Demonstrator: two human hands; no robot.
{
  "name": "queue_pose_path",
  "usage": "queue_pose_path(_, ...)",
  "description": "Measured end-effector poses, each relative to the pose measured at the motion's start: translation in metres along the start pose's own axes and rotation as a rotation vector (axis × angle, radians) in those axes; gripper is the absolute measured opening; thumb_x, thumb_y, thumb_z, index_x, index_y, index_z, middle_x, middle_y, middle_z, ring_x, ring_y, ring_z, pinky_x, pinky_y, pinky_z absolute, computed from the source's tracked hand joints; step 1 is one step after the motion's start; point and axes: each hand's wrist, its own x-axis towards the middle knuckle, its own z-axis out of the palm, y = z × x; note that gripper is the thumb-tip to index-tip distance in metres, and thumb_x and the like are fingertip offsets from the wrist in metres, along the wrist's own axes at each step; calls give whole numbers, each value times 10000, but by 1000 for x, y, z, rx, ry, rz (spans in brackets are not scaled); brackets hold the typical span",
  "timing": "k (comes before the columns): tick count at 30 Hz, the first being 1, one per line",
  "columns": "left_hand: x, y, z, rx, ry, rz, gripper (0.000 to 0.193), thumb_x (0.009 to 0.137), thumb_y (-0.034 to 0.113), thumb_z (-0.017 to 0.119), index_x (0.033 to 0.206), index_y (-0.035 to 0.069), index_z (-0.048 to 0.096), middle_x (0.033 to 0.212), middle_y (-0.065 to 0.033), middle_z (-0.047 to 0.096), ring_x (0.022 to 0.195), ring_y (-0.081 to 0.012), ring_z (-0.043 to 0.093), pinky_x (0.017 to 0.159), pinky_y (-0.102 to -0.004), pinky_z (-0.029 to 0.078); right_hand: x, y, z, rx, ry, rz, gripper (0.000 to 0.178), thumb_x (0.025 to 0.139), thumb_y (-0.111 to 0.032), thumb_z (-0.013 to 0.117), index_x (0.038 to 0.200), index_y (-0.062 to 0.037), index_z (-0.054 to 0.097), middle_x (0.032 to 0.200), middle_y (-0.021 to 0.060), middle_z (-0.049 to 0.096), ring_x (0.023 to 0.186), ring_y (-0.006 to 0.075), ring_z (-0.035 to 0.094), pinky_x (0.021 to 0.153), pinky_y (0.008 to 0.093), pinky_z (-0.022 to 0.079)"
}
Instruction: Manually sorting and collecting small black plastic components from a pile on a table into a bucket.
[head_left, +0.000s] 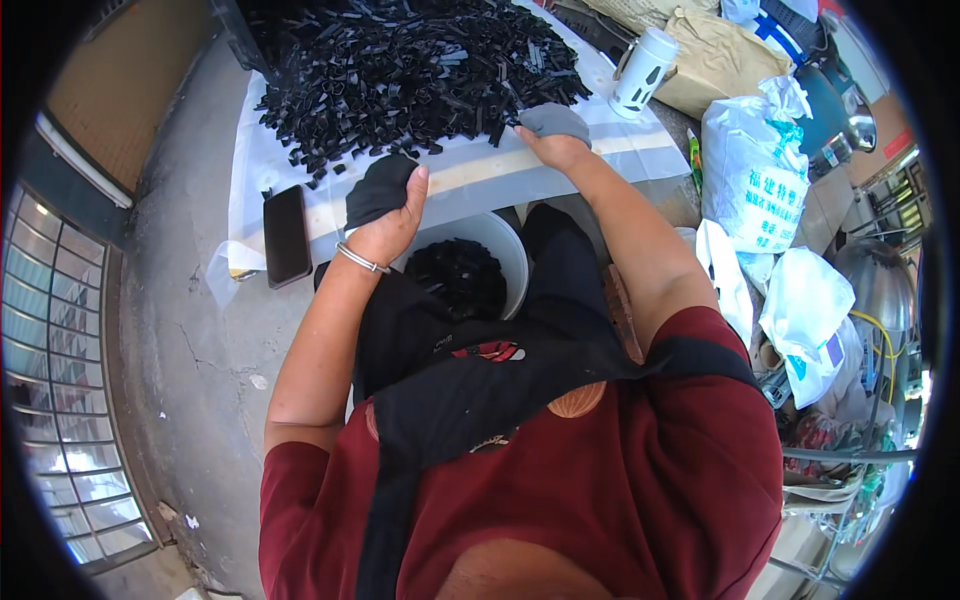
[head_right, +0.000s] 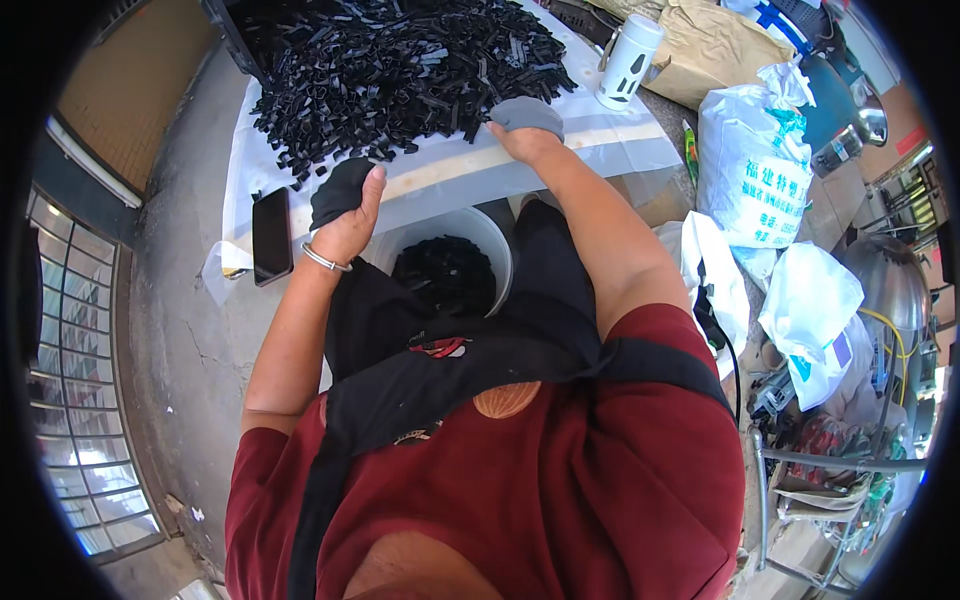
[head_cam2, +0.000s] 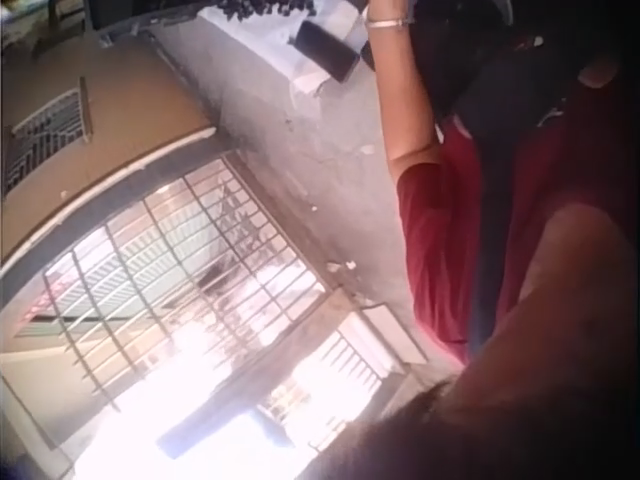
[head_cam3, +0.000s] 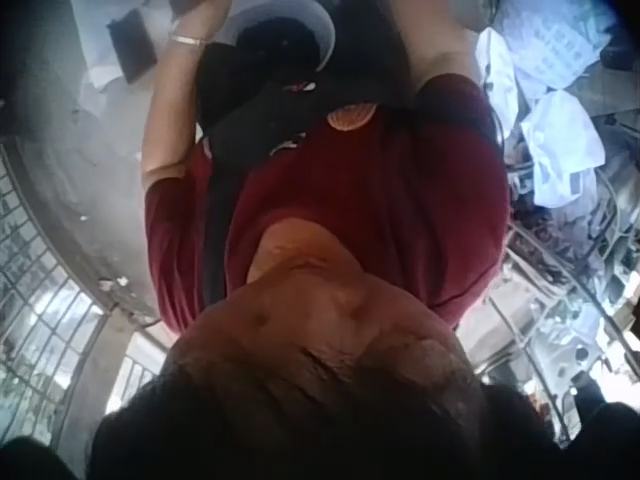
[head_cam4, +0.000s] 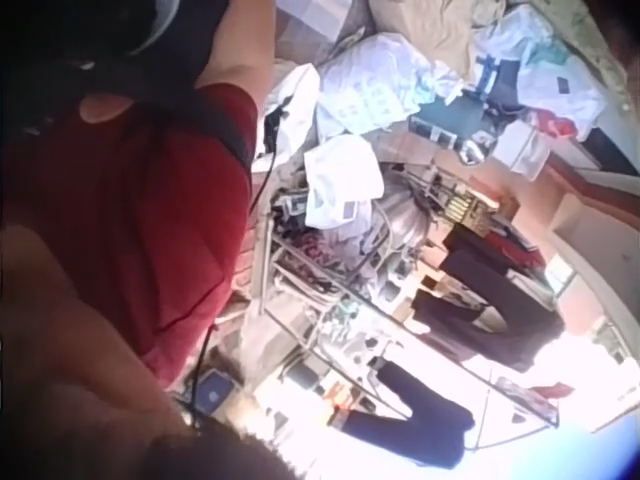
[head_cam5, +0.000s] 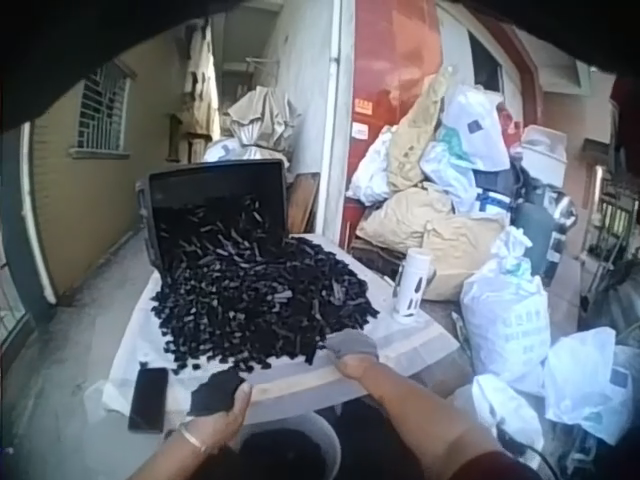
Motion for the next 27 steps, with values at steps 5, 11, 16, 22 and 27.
queue_pose_path(5, -25, 8, 2, -95, -126, -35, 270, 884, 278, 466, 829, 43, 587, 726, -124, 588, 671, -291, 575, 622, -346, 447, -13, 12, 13, 529, 23, 178, 366, 859, -382, 462, 973, -59, 590, 900, 110, 592, 844, 236, 558, 741, 359, 435)
queue_pose_path(11, -37, 22, -8, -146, -130, -150, 327, 901, 297, 439, 792, 28, 591, 683, -120, 585, 630, -244, 570, 598, -331, 438, -51, 4, 14, 904, -191, 537, 374, 854, -394, 505, 945, -38, 574, 749, 56, 553, 610, 123, 459, 555, 269, 396)
queue_pose_path(16, -48, 34, -18, -449, -180, -501, 396, 912, 335, 396, 743, 27, 578, 589, -65, 563, 511, -170, 526, 512, -290, 413, -85, -53, -21, 704, -251, -106, 386, 856, -368, 489, 1123, -90, 509, 864, 126, 577, 780, 247, 528, 697, 363, 416)
queue_pose_path(22, -58, 14, -1, -619, -284, -692, 423, 916, 339, 371, 720, 24, 574, 587, -72, 551, 501, -179, 521, 489, -295, 402, -119, -93, -27, 466, -56, -511, 272, 846, -249, 487, 1028, -50, 518, 864, 162, 584, 826, 354, 551, 724, 431, 425)
queue_pose_path(27, -58, 13, -4, -577, -330, -606, 416, 916, 331, 364, 738, 10, 559, 632, -153, 551, 598, -309, 539, 573, -370, 411, -118, -98, -24, 395, 59, -563, 204, 816, -215, 551, 908, -37, 591, 791, 125, 588, 738, 320, 544, 663, 402, 431)
